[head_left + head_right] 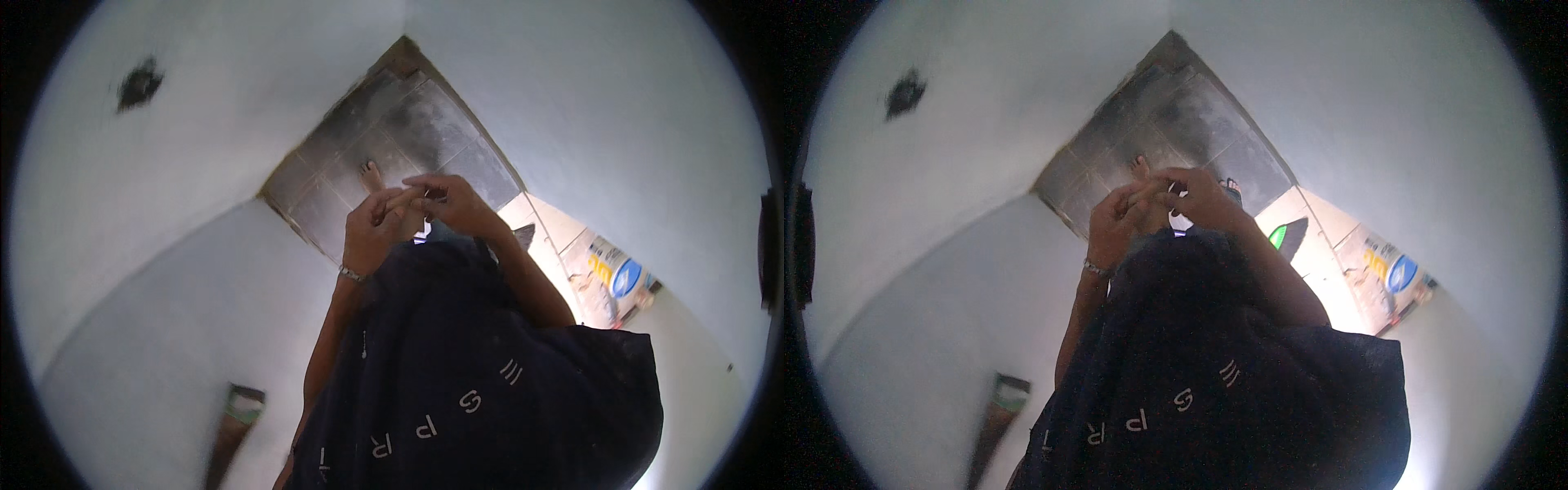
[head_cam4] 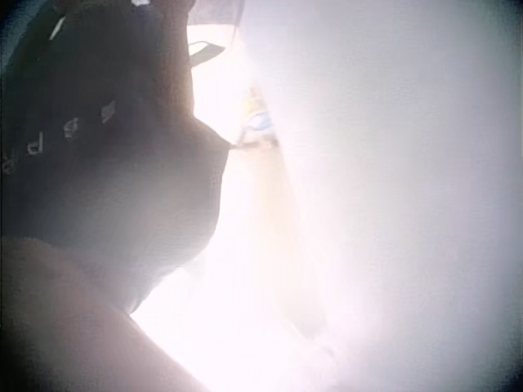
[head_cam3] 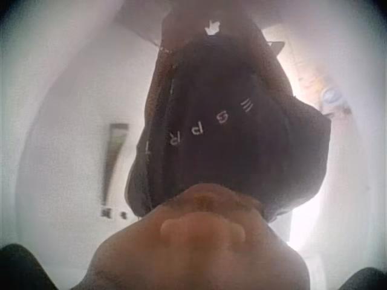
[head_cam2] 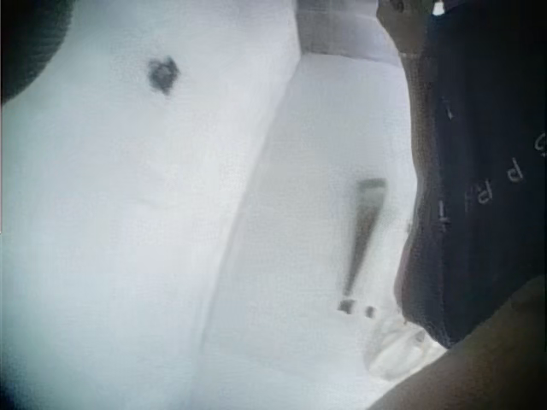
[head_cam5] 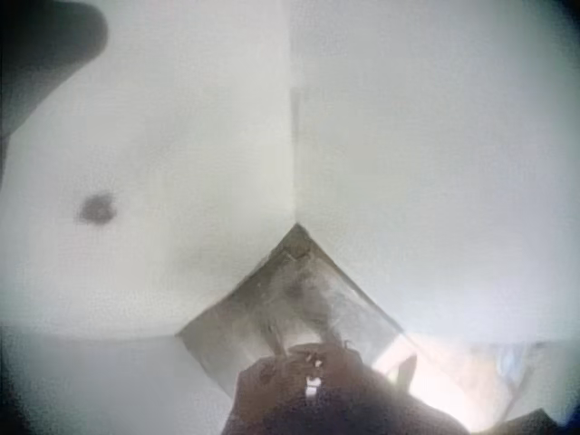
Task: The person sweeps a tiled floor area with a broom, then kneels to apply grout into the gaps between tiles using a small folded piece of cardboard. The person repeatedly rubs the cardboard along the grout lines to smooth and fill them.
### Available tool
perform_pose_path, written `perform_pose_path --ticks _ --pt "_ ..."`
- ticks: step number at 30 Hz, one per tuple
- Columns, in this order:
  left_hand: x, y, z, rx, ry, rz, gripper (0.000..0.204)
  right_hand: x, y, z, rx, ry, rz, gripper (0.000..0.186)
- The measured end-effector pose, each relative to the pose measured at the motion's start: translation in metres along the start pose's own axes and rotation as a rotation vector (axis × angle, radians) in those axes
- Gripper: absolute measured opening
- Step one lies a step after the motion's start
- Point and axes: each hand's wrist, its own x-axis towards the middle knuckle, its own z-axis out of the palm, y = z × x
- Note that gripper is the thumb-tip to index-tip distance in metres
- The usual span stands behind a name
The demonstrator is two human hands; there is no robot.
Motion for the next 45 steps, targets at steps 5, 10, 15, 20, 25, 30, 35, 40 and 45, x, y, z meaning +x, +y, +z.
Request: perform_pose_path --ticks 5,10,15,20,25,30,35,40,45 --pt "0.05 0.035 -0.014 0.267 -0.276 -0.01 0.033 -0.002 0.006 -0.005 0.135 0.271 0.158 0.024" --pt "0.073 0.051 0.006 0.63 -0.497 -0.053 0.029 -0.032 0.017 0.005 0.079 0.5 0.246 0.02" --pt "0.11 0.047 0.044 0.81 -0.893 0.098 0.021 -0.063 0.035 0.018 0.121 0.765 0.143 0.018" --pt "0.095 0.027 0.088 0.943 -1.28 0.291 0.022 -0.103 0.047 0.048 0.259 0.835 0.221 0.02" --pt "0.124 0.014 0.126 0.984 -1.487 0.157 0.024 -0.109 0.066 0.055 0.548 0.914 0.32 0.024" --pt "0.21 -0.019 0.168 0.949 -1.533 -0.445 0.029 -0.078 0.12 0.033 0.683 1.075 0.483 0.03" --pt "0.302 -0.051 0.25 1.318 -1.862 -0.434 0.024 -0.015 0.184 0.007 1.006 1.234 0.206 0.032" --pt "0.355 -0.12 0.327 1.416 -1.881 -0.371 0.018 0.034 0.285 -0.019 1.275 1.249 0.096 0.027" --pt "0.389 -0.241 0.353 1.332 -1.85 -0.065 0.018 0.064 0.401 -0.024 1.415 1.396 0.012 0.026"
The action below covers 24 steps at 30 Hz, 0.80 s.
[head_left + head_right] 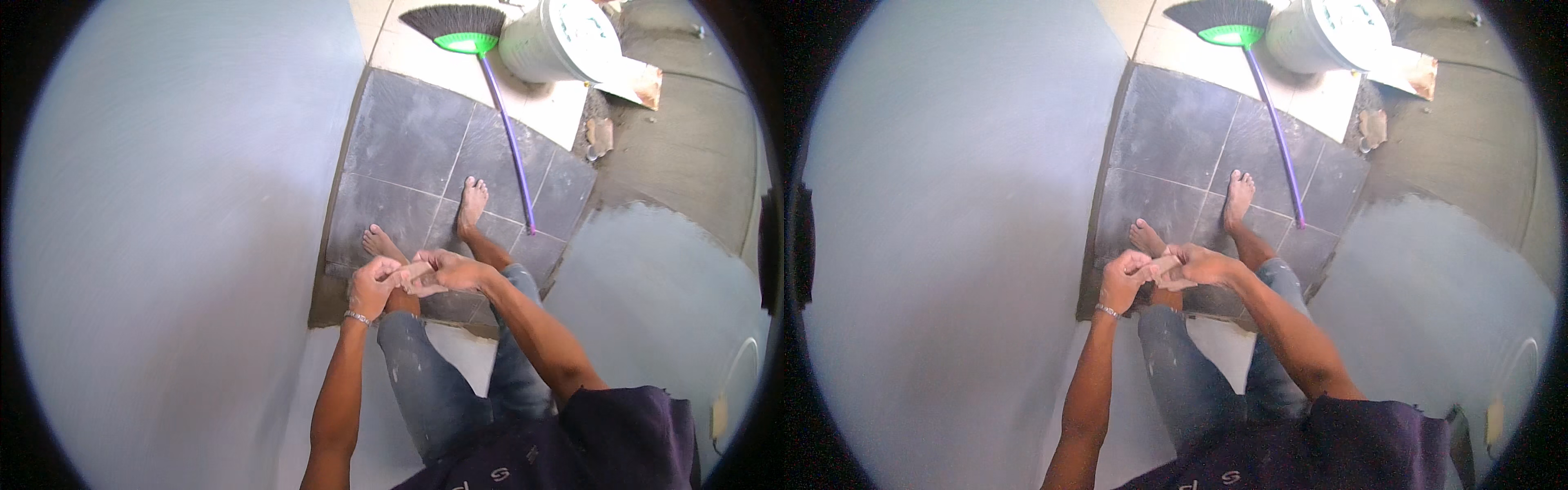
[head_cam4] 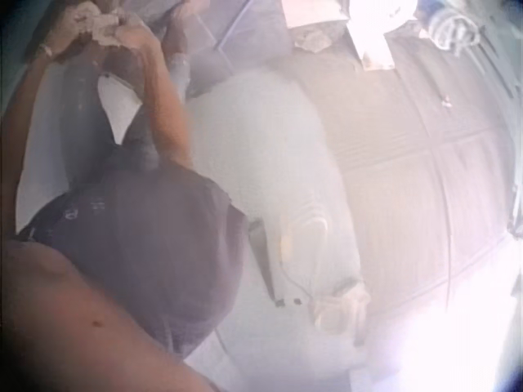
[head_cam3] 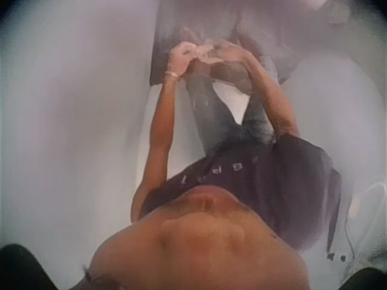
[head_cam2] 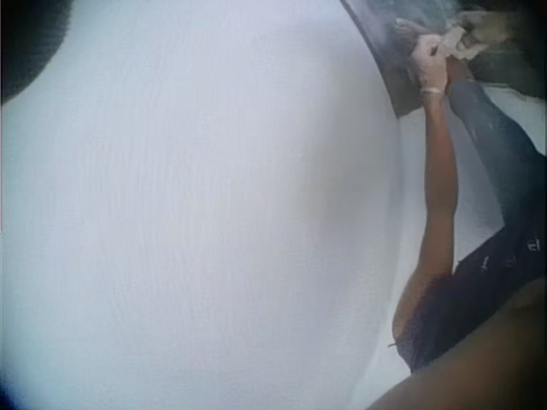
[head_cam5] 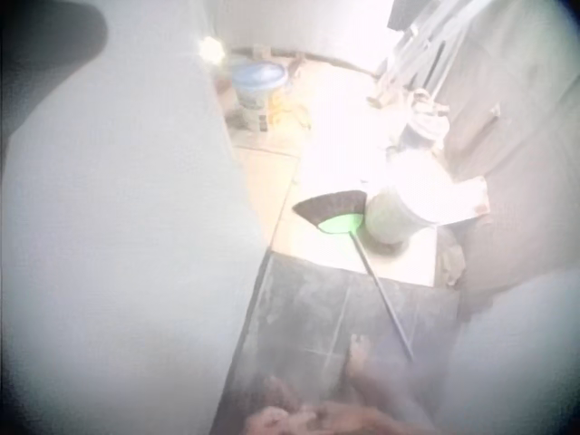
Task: The person sweeps a tiled floor area with a broom, then kneels to apply grout into the gaps between tiles using a small folded piece of cardboard. The person repeatedly rubs the cardboard along the grout lines to smooth and fill them.
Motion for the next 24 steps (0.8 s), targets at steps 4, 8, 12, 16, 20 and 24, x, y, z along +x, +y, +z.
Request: perform_pose_path --ticks 4,8,12,16,20,24 --pt "0.127 -0.064 0.012 -0.032 0.256 0.005 0.019 0.105 0.039 -0.07 0.465 0.103 -0.047 0.024" --pt "0.27 -0.138 0.01 0.462 0.366 0.133 0.025 0.239 0.045 -0.182 0.211 0.775 -0.215 0.029" --pt "0.386 -0.207 0.004 1.169 0.298 0.603 0.044 0.377 0.002 -0.258 0.094 1.236 -0.647 0.043" --pt "0.439 -0.257 -0.01 1.288 0.343 0.831 0.051 0.479 -0.039 -0.281 0.191 1.412 -1.127 0.047" --pt "0.445 -0.291 -0.027 1.224 0.353 0.889 0.06 0.522 -0.044 -0.279 0.195 1.375 -1.169 0.043" --pt "0.444 -0.305 -0.033 1.12 0.268 0.625 0.061 0.53 -0.035 -0.266 0.218 1.274 -1.066 0.039"
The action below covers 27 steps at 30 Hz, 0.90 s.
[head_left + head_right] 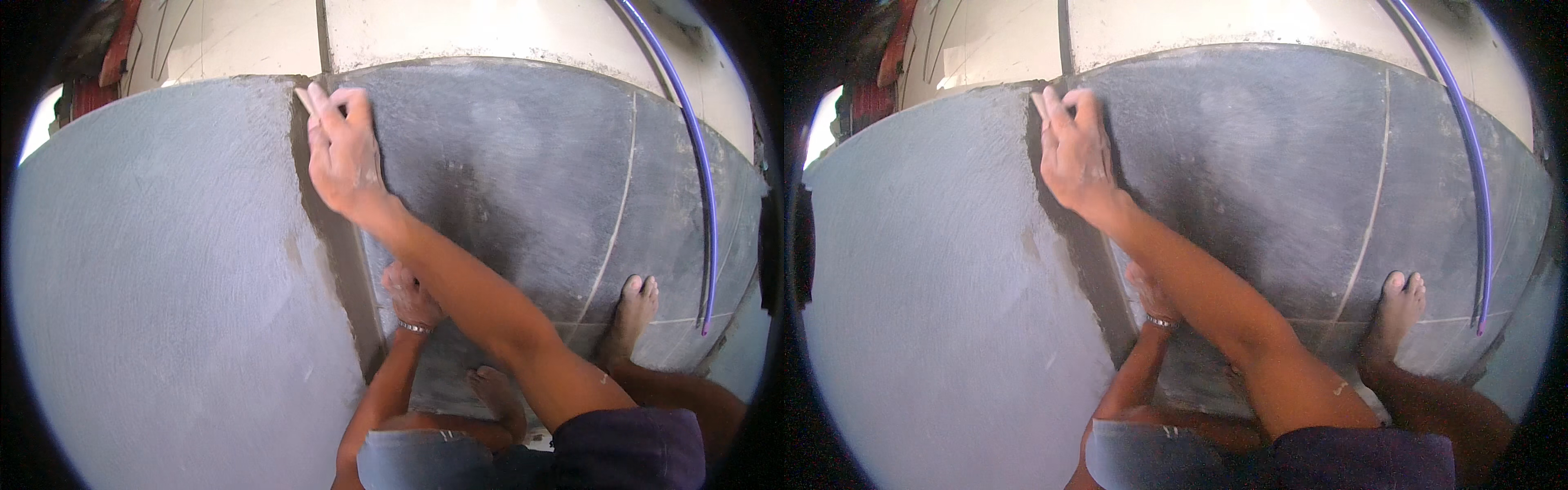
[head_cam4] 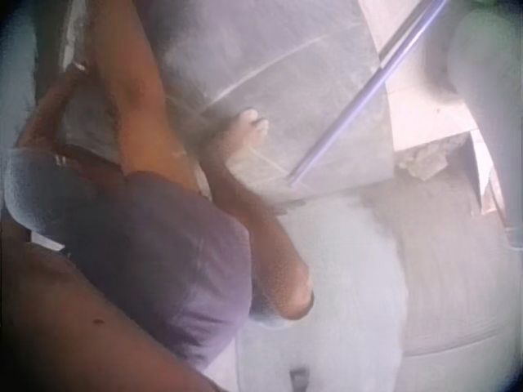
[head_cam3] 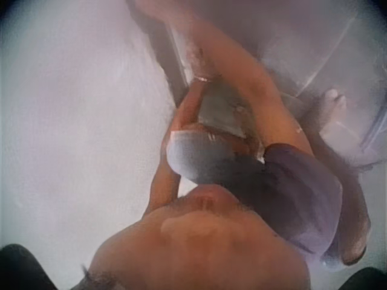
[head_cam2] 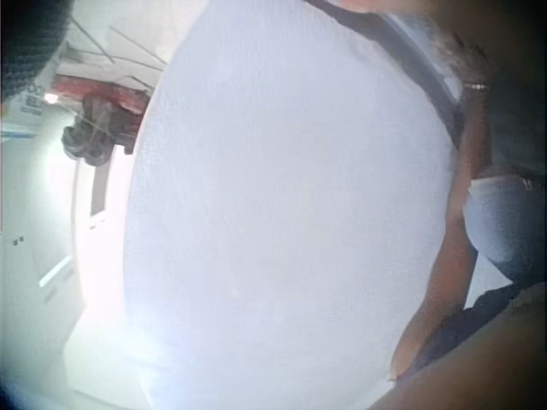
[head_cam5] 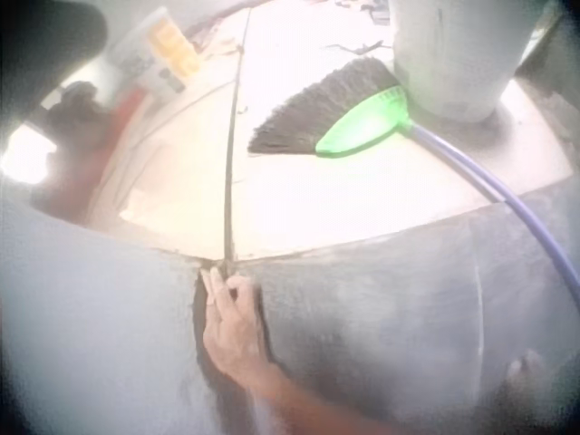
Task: The person sweeps a tiled floor area with a broom, then kneels to apply grout into the gaps between tiles using a small folded piece of cardboard. The person repeatedly rubs the cardboard along the grout lines to smooth and fill them.
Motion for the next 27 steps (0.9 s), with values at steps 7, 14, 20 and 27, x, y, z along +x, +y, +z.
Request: perform_pose_path --ticks 7,14,20,27 --pt "0.015 0.019 -0.018 0.099 0.035 0.161 0.046 -0.062 -0.024 -0.001 0.144 -0.088 -0.029 0.048" --pt "0.019 0.026 -0.021 0.093 0.097 0.148 0.042 -0.104 -0.017 -0.006 0.222 -0.015 -0.036 0.044" --pt "0.02 0.019 -0.014 0.074 -0.041 0.082 0.042 -0.07 -0.008 -0.005 0.193 0.051 0.089 0.031" --pt "0.021 0.031 -0.026 0.098 0.047 0.143 0.043 -0.066 -0.033 -0.001 0.258 0.003 0.418 0.016"
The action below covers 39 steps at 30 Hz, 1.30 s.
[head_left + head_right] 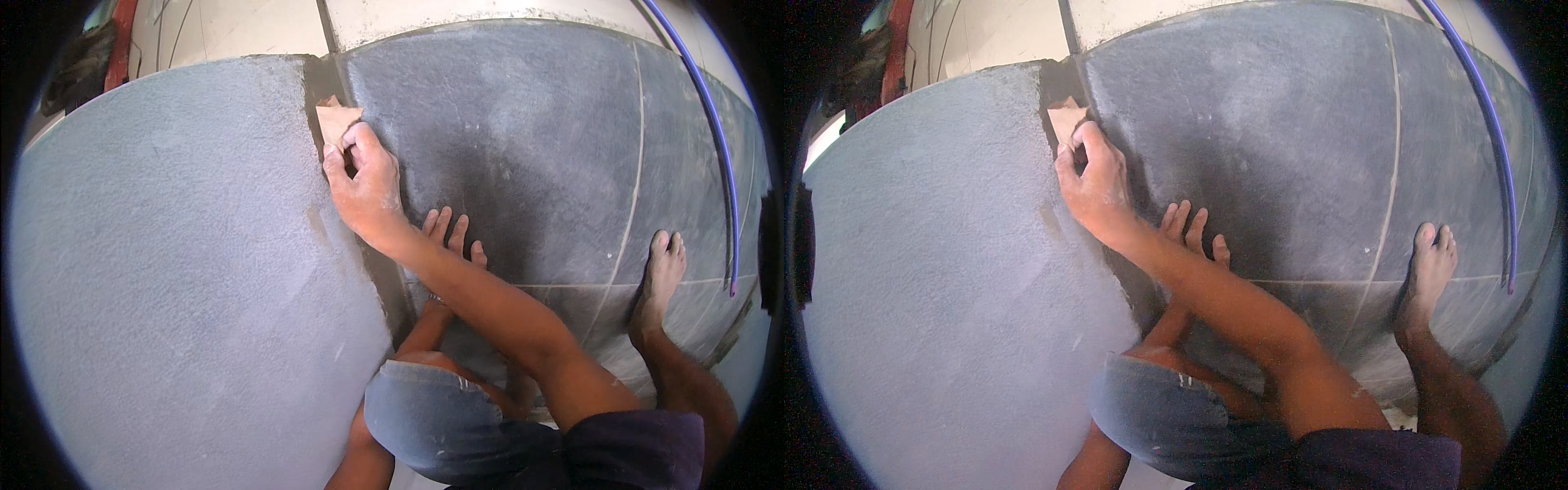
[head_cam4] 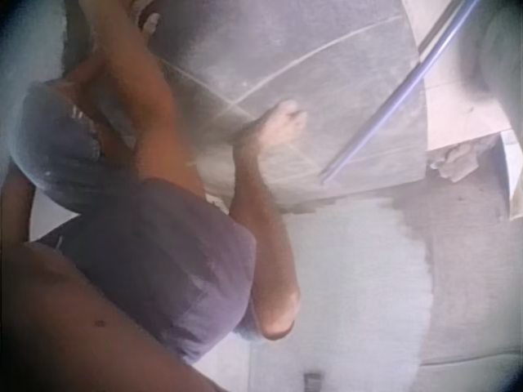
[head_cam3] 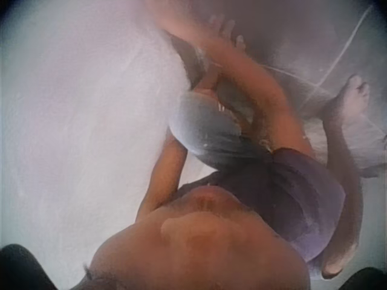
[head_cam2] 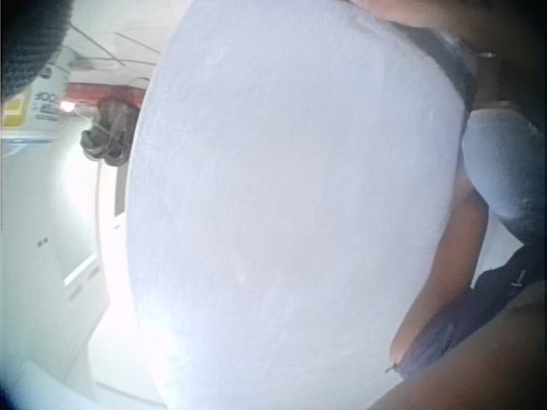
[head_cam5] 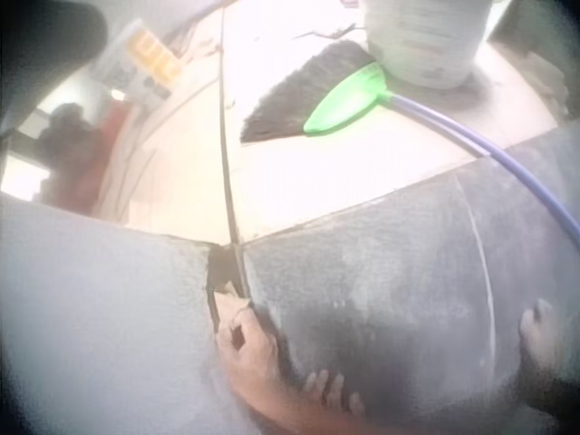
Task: The person sweeps a tiled floor area with a broom, then kneels to apply grout into the gaps between tiles using a small folded piece of cardboard. The person repeatedly rubs the cardboard along the grout lines to smooth and fill them.
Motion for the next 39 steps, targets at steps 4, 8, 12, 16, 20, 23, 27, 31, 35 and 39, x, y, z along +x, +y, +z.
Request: perform_pose_path --ticks 4,8,12,16,20,23,27,31,35,39 --pt "0.001 0.004 -0.004 0.05 0.021 0.023 0.042 -0.011 -0.005 0.011 0.09 0.131 -0.101 0.024" --pt "0.004 0.005 -0.003 0.012 0.047 0.042 0.039 -0.004 -0.002 0.026 -0.096 0.287 -0.255 0.03" --pt "0.004 0.005 -0.004 0.053 0.05 0.06 0.04 -0.003 -0.004 0.024 -0.048 0.316 -0.417 0.021" --pt "0.003 0.006 -0.005 0.04 0.01 0.048 0.042 0.008 -0.015 0.015 -0.003 0.224 -0.112 0.014" --pt "0.002 0.007 -0.005 0.013 -0.16 -0.082 0.048 0.034 -0.022 0.022 -0.055 0.27 -0.124 0.017" --pt "0.001 0.006 -0.001 -0.063 0.084 0.05 0.054 -0.001 -0.017 0.014 -0.099 0.231 -0.39 0.022" --pt "-0.007 0.002 0.012 -0.069 0.089 0.045 0.053 -0.049 -0.009 -0.017 -0.046 0.111 -0.419 0.025" --pt "-0.02 -0.007 0.021 -0.044 0.059 -0.02 0.053 0.035 -0.008 -0.023 -0.108 0.181 -0.208 0.026" --pt "-0.018 -0.008 0.022 0.079 -0.033 0.036 0.054 0.041 -0.001 0.003 -0.19 -0.098 -0.286 0.04" --pt "-0.012 0.003 0.017 -0.013 0.101 0.019 0.053 -0.065 0.011 -0.017 0.008 -0.085 -0.475 0.039"
